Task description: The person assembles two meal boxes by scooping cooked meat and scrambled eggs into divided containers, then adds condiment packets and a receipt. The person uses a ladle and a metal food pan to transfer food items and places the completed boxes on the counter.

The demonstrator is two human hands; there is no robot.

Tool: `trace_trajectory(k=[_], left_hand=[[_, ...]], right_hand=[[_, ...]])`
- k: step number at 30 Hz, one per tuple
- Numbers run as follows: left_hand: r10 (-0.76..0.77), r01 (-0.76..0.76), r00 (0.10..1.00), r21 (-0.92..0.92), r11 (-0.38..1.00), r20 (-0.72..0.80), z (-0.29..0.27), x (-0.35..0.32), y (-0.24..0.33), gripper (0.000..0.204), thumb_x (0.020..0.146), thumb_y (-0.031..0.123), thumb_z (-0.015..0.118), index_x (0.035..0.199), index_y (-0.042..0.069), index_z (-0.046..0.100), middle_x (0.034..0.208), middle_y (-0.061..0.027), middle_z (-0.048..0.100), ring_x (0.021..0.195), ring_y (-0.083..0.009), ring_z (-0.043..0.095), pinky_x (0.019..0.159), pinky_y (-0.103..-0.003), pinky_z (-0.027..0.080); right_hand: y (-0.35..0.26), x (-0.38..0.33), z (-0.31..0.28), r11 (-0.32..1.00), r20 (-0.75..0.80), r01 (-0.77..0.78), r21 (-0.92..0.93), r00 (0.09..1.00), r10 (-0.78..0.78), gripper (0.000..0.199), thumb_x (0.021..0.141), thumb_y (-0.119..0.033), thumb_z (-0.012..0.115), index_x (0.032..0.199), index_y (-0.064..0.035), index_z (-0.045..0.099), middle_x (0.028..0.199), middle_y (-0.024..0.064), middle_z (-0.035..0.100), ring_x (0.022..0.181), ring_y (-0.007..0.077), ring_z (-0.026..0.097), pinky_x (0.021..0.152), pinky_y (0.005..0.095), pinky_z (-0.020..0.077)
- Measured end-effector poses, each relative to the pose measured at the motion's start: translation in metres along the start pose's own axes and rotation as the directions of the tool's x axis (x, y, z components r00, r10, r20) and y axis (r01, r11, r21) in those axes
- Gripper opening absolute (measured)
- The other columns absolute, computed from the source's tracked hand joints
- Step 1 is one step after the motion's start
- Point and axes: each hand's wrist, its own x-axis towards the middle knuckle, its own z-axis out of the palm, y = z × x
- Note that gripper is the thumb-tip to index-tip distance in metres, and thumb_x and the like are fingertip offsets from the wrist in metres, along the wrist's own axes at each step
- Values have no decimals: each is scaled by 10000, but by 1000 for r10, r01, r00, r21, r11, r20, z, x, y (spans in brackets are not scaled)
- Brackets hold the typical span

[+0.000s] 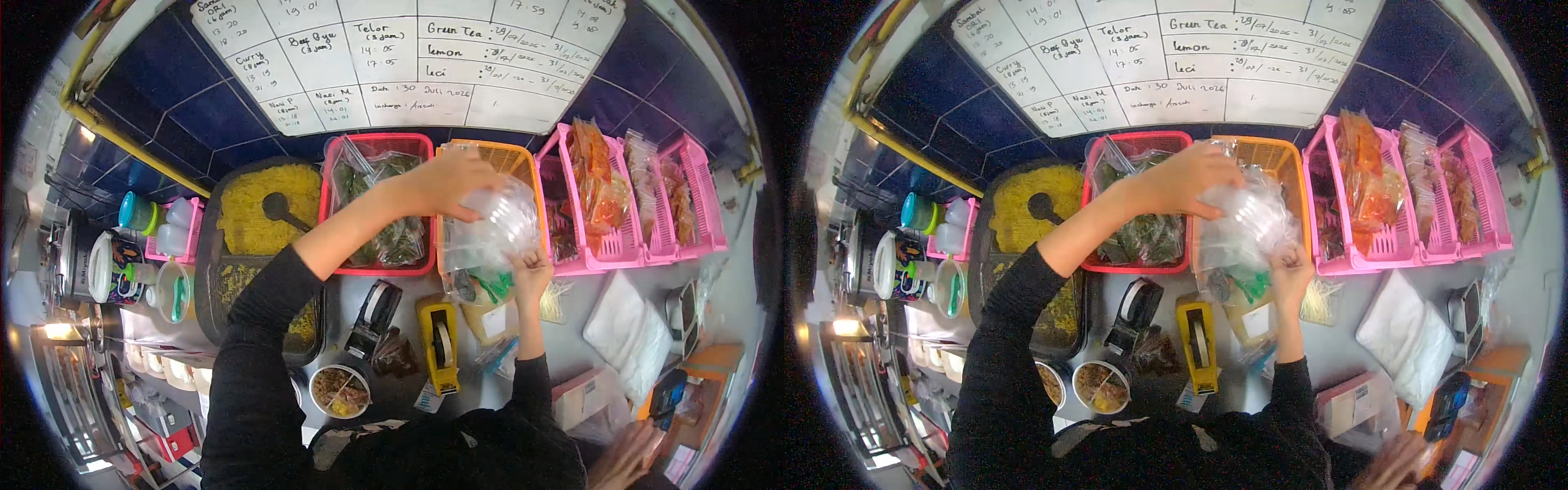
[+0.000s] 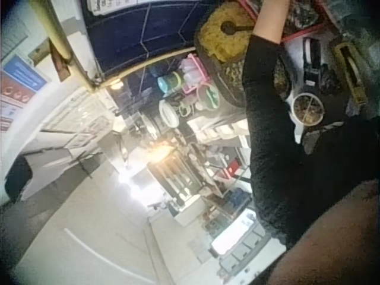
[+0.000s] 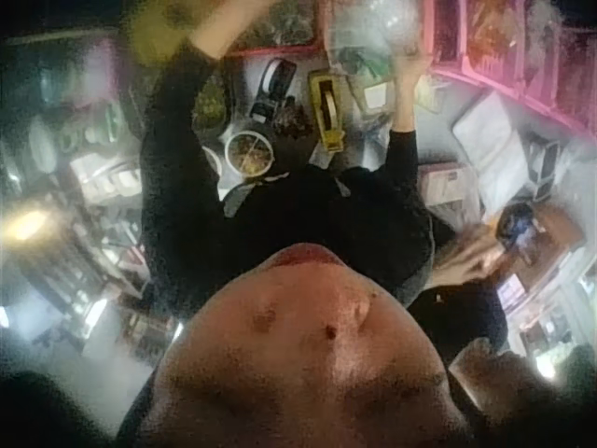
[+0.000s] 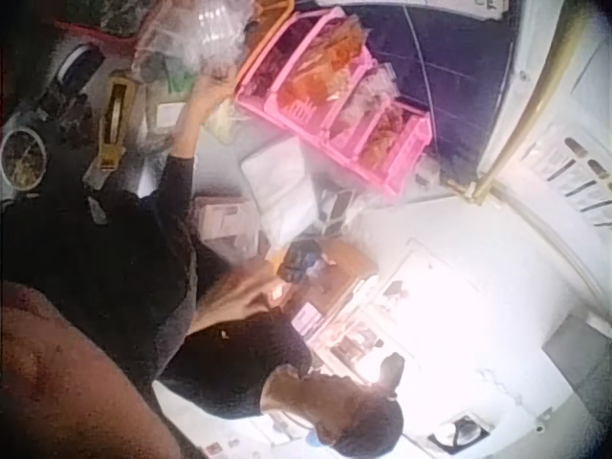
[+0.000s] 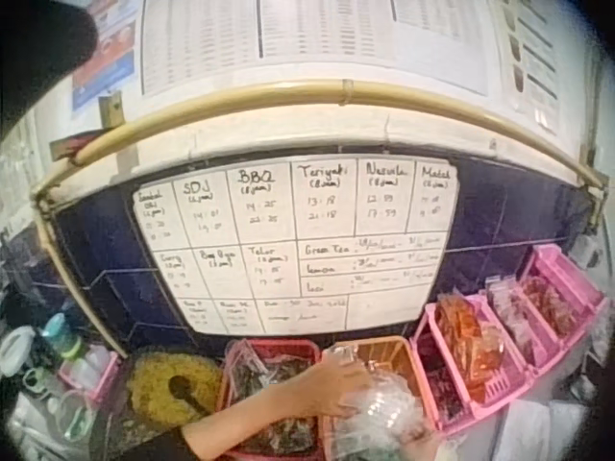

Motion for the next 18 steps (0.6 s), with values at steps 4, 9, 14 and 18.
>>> trace_trajectory(k=[4,9,14,18], left_hand=[[-241,246,969,-154,957,51,-12,-10,13,381,794,327,682,1037,73,532,993,-83,547,905,-231,533,895,-373,371],[-404,344,912,-408,846,-69,9,-18,14,432,847,300,635,1131,28,455,980,-126,542,845,-267,546,814,-352,433],[-434,386,900,-400,831,-33,11,-11,40,444,843,266,627,1156,14,437,1070,-183,522,991,-317,521,872,-374,417],[-180,124,960,-250,960,-214,22,-9,39,493,862,283,598,1229,24,395,1195,-166,485,1112,-295,472,924,-381,402]], right_hand=[[-10,10,-5,995,-16,35,93,999,-34,309,729,102,584,1012,-22,570,857,13,616,745,95,578,651,232,471],[-52,27,-8,908,125,118,402,975,-182,494,816,-65,607,1271,-23,420,1160,80,555,989,168,555,850,299,446],[-116,41,3,910,57,237,340,961,-272,470,861,-185,616,1278,-18,474,1176,89,577,1055,198,549,946,321,394],[-96,65,2,838,245,-60,543,965,-90,260,887,-163,589,1075,15,617,1057,92,638,988,172,580,901,304,425]])
